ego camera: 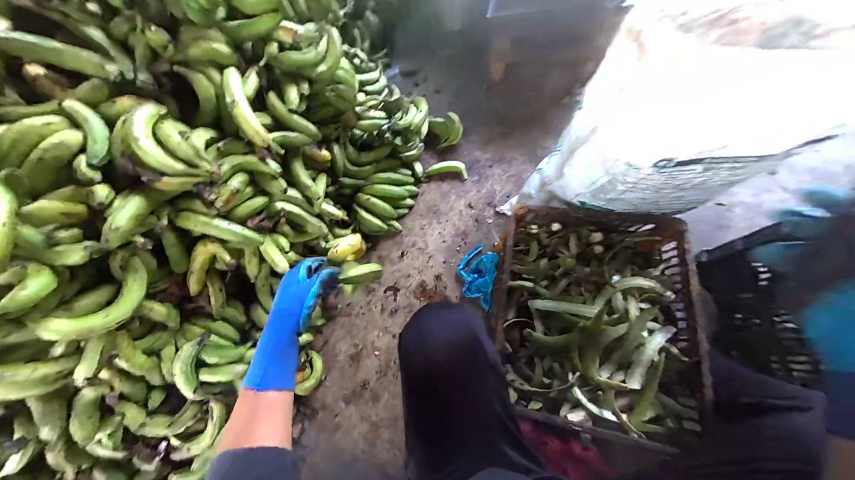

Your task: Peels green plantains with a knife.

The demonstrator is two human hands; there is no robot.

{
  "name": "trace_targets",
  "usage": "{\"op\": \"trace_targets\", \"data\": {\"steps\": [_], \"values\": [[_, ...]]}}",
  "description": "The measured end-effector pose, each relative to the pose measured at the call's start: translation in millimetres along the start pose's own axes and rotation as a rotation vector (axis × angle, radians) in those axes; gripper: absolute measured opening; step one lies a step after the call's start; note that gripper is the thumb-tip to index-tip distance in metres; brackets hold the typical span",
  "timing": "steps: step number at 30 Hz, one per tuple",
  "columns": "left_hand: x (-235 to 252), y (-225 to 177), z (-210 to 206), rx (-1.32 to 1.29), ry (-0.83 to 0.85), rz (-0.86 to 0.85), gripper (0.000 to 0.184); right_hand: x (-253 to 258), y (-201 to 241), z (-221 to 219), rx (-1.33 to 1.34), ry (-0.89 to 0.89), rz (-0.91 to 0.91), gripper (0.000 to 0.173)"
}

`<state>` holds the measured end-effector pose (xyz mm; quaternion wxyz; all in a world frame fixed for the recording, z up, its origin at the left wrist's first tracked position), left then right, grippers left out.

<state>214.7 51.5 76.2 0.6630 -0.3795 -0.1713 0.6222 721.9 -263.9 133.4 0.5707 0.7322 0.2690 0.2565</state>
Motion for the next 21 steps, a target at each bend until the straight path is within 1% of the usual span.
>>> {"op": "trace_targets", "data": {"steps": [2, 4, 6, 7, 8, 10, 12, 13, 14, 15, 17, 19, 21], "values": [[-20, -62, -33, -0.348, 0.074, -0.132, 0.030, -4, -18, -17, -0.055, 0.239, -0.012, 0.038], [-35, -120, -74, -0.555, 0.244, -0.262, 0.028, -21, -14, -42, -0.205, 0.428, 0.092, 0.043], [-50, -172, -120, -0.589, 0.407, -0.400, 0.027, -36, -7, -59, -0.429, 0.555, 0.266, 0.041], [-59, -194, -143, -0.566, 0.456, -0.455, 0.025, -42, -6, -65, -0.540, 0.611, 0.351, 0.038], [-69, -213, -165, -0.529, 0.485, -0.505, 0.022, -47, -9, -68, -0.628, 0.659, 0.405, 0.038], [-91, -244, -203, -0.425, 0.500, -0.603, 0.021, -54, -21, -71, -0.741, 0.715, 0.448, 0.044], [-110, -262, -231, -0.339, 0.492, -0.704, 0.026, -52, -32, -66, -0.761, 0.700, 0.414, 0.046], [-116, -268, -241, -0.331, 0.486, -0.738, 0.027, -50, -34, -60, -0.725, 0.679, 0.410, 0.046], [-119, -271, -248, -0.360, 0.484, -0.744, 0.025, -48, -34, -55, -0.667, 0.660, 0.426, 0.046], [-118, -271, -254, -0.421, 0.496, -0.721, 0.022, -49, -32, -52, -0.587, 0.646, 0.438, 0.045], [-115, -272, -264, -0.585, 0.521, -0.635, 0.021, -50, -28, -53, -0.475, 0.620, 0.398, 0.038], [-108, -271, -277, -0.724, 0.488, -0.524, 0.023, -49, -36, -57, -0.502, 0.501, 0.328, 0.036], [-94, -263, -291, -0.749, 0.406, -0.396, 0.030, -58, -57, -65, -0.531, 0.401, 0.188, 0.038]]}}
Point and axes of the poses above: each hand's wrist, its own x-axis towards the middle knuckle, its own z-axis out of the back of the hand, y = z × x, the point moved 7 cm from there along x, towards the middle knuckle, and after that the axes turned 4 degrees about -y, right-handed, at the moved point
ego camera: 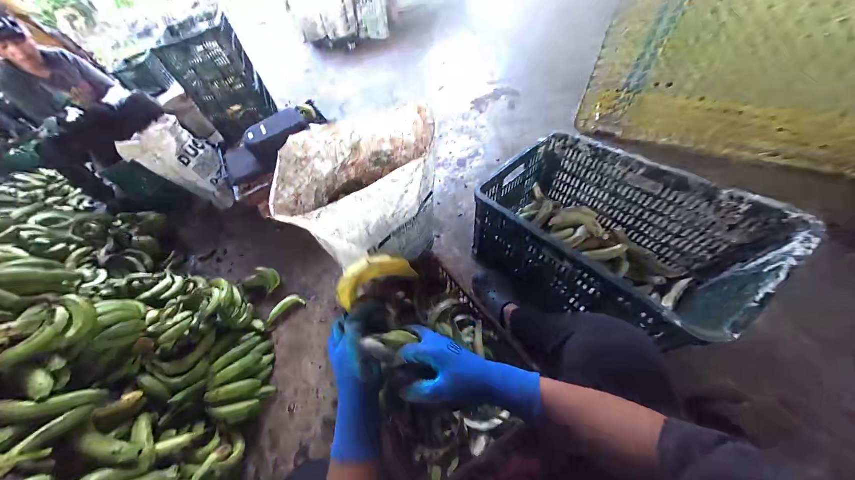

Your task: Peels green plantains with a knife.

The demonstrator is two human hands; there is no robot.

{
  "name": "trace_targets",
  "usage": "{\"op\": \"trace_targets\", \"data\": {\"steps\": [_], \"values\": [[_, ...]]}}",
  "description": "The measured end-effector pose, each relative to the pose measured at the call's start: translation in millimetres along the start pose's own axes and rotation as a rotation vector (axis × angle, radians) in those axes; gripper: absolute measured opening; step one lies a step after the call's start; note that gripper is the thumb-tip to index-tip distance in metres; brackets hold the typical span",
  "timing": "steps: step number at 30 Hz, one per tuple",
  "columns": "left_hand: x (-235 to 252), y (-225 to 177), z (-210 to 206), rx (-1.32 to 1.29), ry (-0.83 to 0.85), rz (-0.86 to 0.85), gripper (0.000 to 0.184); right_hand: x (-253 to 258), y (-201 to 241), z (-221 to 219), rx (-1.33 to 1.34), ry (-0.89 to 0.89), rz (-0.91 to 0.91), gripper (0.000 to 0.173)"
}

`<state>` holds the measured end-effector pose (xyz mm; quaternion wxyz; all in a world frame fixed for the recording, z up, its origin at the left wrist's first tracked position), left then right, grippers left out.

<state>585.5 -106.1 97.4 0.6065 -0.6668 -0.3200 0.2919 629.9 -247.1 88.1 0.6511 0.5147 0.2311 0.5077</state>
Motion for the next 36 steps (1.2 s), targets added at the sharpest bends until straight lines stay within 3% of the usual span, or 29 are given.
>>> {"op": "trace_targets", "data": {"steps": [4, 7, 12, 14, 16, 18, 20, 24, 27, 29, 31, 34, 36], "values": [[35, 39, 38, 0.129, -0.197, 0.210, 0.026, -47, -22, -46, 0.125, -0.105, -0.148, 0.037], [43, 47, 61, 0.164, -0.127, 0.239, 0.021, -77, -25, -44, 0.208, -0.158, -0.120, 0.037], [42, 57, 53, -0.176, -0.101, 0.278, 0.018, -67, -33, -28, 0.260, -0.099, -0.153, 0.033], [40, 87, 50, -0.209, -0.179, 0.375, 0.020, -64, -40, -30, 0.241, -0.098, -0.181, 0.031], [31, 129, 55, -0.031, -0.213, 0.461, 0.028, -64, -44, -31, 0.221, -0.106, -0.186, 0.031], [18, 155, 59, 0.375, -0.103, 0.510, 0.037, -65, -47, -28, 0.204, -0.142, -0.184, 0.030], [9, 150, 52, 0.674, 0.057, 0.487, 0.047, -65, -49, -16, 0.187, -0.190, -0.174, 0.030], [-6, 98, 46, 0.804, 0.231, 0.328, 0.046, -60, -43, 22, 0.136, -0.333, -0.141, 0.030], [-31, 75, 43, 0.876, 0.468, 0.386, 0.052, -57, -35, 51, 0.207, -0.541, -0.047, 0.032], [-46, 84, 32, 0.714, 0.631, 0.431, 0.054, -55, -31, 59, 0.327, -0.666, 0.014, 0.033], [-54, 98, 12, 0.296, 0.738, 0.370, 0.064, -54, -28, 51, 0.431, -0.679, 0.059, 0.029], [-47, 78, -8, -0.447, 0.487, 0.296, 0.059, -52, -22, 21, 0.446, -0.473, 0.064, 0.033], [-28, 56, 9, -0.577, 0.222, 0.260, 0.037, -55, -18, 0, 0.391, -0.313, 0.038, 0.035]]}}
Point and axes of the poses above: each hand's wrist, its own x-axis towards the middle knuckle, its own z-axis out of the back of the hand, y = z × x, the point moved 7 cm from there along x, towards the middle knuckle, and after that the axes turned 4 degrees about -y, right-handed, at the moved point
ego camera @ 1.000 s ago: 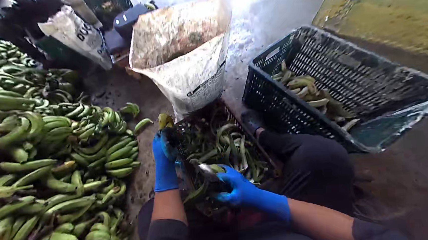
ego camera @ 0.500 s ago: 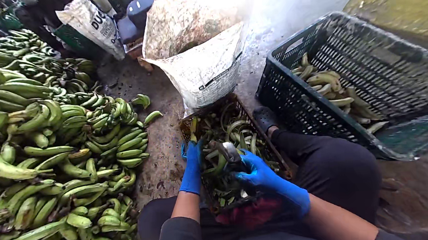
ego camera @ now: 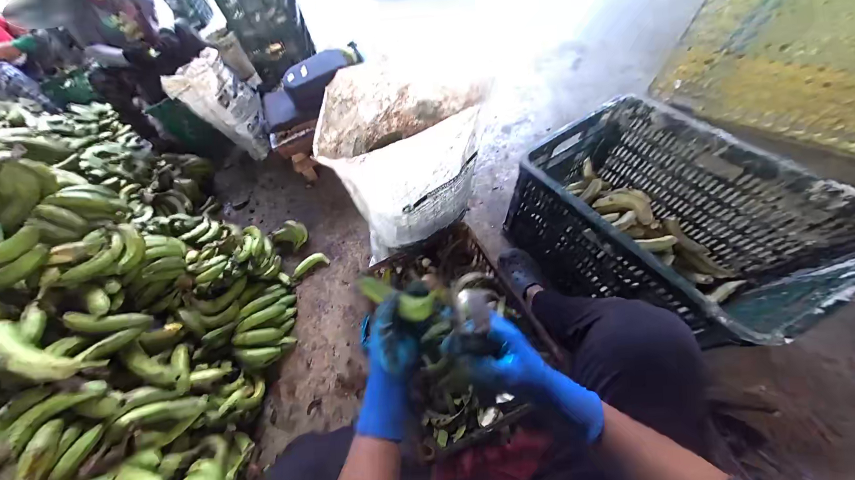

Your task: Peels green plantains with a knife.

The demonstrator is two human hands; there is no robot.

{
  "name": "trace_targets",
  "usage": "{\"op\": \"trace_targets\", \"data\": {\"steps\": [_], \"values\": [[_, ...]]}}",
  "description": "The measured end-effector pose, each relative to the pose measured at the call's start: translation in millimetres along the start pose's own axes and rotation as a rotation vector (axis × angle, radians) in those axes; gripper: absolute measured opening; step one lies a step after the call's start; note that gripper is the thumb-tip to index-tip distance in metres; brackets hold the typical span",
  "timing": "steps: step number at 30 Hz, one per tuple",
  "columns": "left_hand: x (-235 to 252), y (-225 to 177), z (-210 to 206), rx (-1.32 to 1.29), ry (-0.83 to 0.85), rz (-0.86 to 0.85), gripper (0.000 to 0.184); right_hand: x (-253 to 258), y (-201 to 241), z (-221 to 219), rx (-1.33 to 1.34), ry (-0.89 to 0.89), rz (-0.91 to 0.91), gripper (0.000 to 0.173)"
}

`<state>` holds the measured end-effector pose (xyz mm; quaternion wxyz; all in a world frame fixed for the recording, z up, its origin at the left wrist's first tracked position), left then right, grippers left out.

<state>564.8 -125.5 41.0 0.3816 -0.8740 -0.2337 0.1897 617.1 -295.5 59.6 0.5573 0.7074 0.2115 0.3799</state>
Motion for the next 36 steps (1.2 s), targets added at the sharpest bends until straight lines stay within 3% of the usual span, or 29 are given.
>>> {"op": "trace_targets", "data": {"steps": [2, 4, 6, 8, 11, 13, 14, 16, 18, 20, 22, 25, 27, 29, 31, 36], "values": [[10, -40, 8, 0.130, -0.145, -0.173, 0.023, -7, -10, -11, -0.124, 0.098, -0.033, 0.031], [13, -65, 13, 0.254, -0.239, -0.287, 0.025, -7, -12, -22, -0.229, 0.190, -0.038, 0.032], [16, -74, 30, 0.186, -0.282, -0.330, 0.015, 1, 2, -39, -0.260, 0.227, 0.014, 0.033], [16, -85, 53, 0.049, -0.353, -0.354, 0.026, 5, 26, -57, -0.260, 0.232, 0.076, 0.031], [-24, -140, 77, -0.096, -0.676, -0.567, 0.023, -20, 54, -67, -0.215, 0.224, 0.150, 0.036], [-39, -170, 94, -0.097, -0.634, -0.723, 0.037, -37, 49, -54, -0.168, 0.185, 0.136, 0.039], [-36, -173, 97, -0.081, -0.591, -0.718, 0.037, -46, 24, -45, -0.126, 0.175, 0.052, 0.040], [-22, -155, 90, -0.105, -0.458, -0.597, 0.025, -57, -45, -23, -0.138, 0.096, -0.257, 0.036], [-8, -124, 75, -0.088, -0.312, -0.490, 0.021, -62, -104, 10, -0.365, 0.008, -0.627, 0.043], [-9, -108, 59, -0.041, -0.267, -0.490, 0.022, -68, -128, 30, -0.524, -0.044, -0.810, 0.051], [-14, -109, 45, 0.054, -0.263, -0.540, 0.034, -62, -115, 40, -0.610, -0.094, -0.805, 0.054], [-23, -115, 24, 0.145, -0.269, -0.577, 0.041, -47, -79, 57, -0.604, -0.259, -0.604, 0.052], [-31, -107, 14, 0.179, -0.282, -0.546, 0.045, -41, -57, 58, -0.390, -0.415, -0.396, 0.046], [-37, -95, 6, 0.185, -0.303, -0.517, 0.047, -35, -45, 44, -0.109, -0.424, -0.308, 0.038], [-39, -86, 2, 0.213, -0.312, -0.520, 0.051, -39, -51, 23, -0.038, -0.374, -0.399, 0.036], [-43, -82, -2, 0.338, -0.378, -0.548, 0.055, -79, -102, -11, -0.014, -0.233, -0.879, 0.048]]}}
Point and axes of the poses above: each hand's wrist, its own x-axis towards the middle knuckle, its own z-axis out of the back of the hand, y = z × x, the point moved 7 cm from there along x, towards the middle knuckle, and after that the axes turned 4 degrees about -y, right-handed, at the moved point
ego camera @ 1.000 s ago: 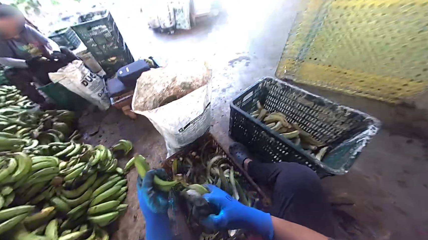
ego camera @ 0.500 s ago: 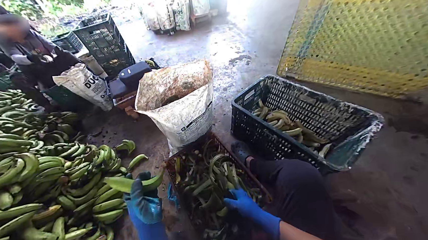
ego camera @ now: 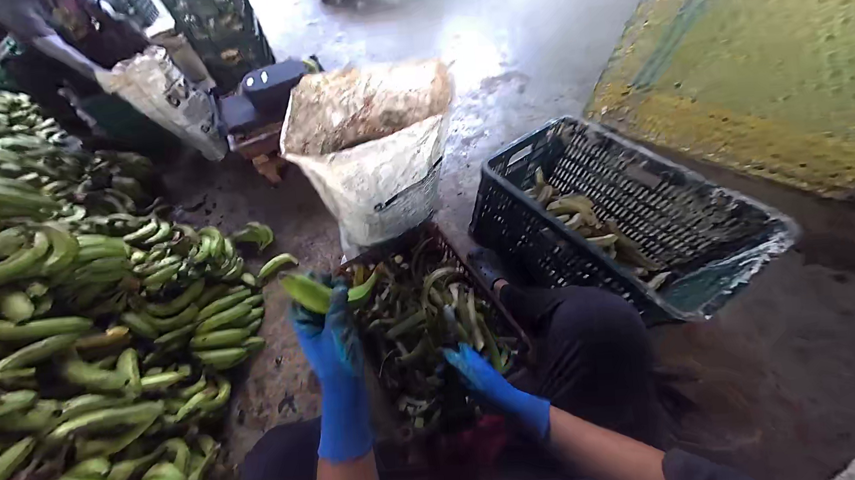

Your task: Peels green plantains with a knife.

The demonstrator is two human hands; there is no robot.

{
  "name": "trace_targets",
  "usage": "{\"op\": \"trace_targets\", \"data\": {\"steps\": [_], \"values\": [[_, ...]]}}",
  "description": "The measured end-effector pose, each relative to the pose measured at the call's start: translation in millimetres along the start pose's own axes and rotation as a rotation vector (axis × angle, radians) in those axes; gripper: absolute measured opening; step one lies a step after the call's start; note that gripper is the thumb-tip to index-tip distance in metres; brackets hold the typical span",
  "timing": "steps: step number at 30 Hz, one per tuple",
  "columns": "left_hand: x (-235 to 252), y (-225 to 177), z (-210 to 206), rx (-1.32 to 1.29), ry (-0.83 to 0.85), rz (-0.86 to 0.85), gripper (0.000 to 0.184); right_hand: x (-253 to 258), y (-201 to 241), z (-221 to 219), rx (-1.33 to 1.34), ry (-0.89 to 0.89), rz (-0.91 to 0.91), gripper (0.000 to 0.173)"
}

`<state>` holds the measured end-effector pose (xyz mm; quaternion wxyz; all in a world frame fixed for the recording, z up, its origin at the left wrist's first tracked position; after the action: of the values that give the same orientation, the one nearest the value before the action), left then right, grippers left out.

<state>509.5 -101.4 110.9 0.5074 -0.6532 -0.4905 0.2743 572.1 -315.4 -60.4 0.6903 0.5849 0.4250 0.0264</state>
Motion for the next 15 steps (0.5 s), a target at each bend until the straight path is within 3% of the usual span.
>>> {"op": "trace_targets", "data": {"steps": [2, 3, 5, 7, 9, 10, 13, 15], "values": [[-1, 9, 7, -0.003, 0.035, -0.012, 0.053, -16, 30, -14, -0.041, 0.084, 0.068, 0.045], [-2, 12, 8, 0.004, 0.062, -0.017, 0.055, -27, 63, -20, -0.058, 0.113, 0.224, 0.042], [-5, 20, 4, 0.041, 0.097, -0.029, 0.059, -65, 138, -26, -0.059, 0.125, 0.730, 0.040], [-9, 26, 0, 0.065, 0.134, -0.045, 0.063, -99, 185, -23, -0.075, 0.087, 1.179, 0.044], [-11, 26, -6, 0.053, 0.159, -0.064, 0.062, -97, 191, -22, -0.120, 0.038, 1.298, 0.044], [-11, 25, -7, 0.028, 0.164, -0.056, 0.063, -79, 178, -22, -0.206, 0.018, 1.204, 0.040], [-11, 14, -7, -0.178, 0.205, 0.097, 0.052, -15, 92, -22, -0.438, 0.160, 0.421, 0.039], [3, 5, -13, -0.288, 0.268, 0.235, 0.038, -12, 85, -19, -0.387, 0.252, 0.195, 0.044]]}}
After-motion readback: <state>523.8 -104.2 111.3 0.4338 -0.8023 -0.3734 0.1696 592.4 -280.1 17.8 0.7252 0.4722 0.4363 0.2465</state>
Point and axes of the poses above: each hand's wrist, its own x-axis towards the middle knuckle, its own z-axis out of the back of the hand, y = z × x, the point moved 7 cm from there along x, towards the middle knuckle, and after that the axes turned 4 degrees about -y, right-handed, at the moved point
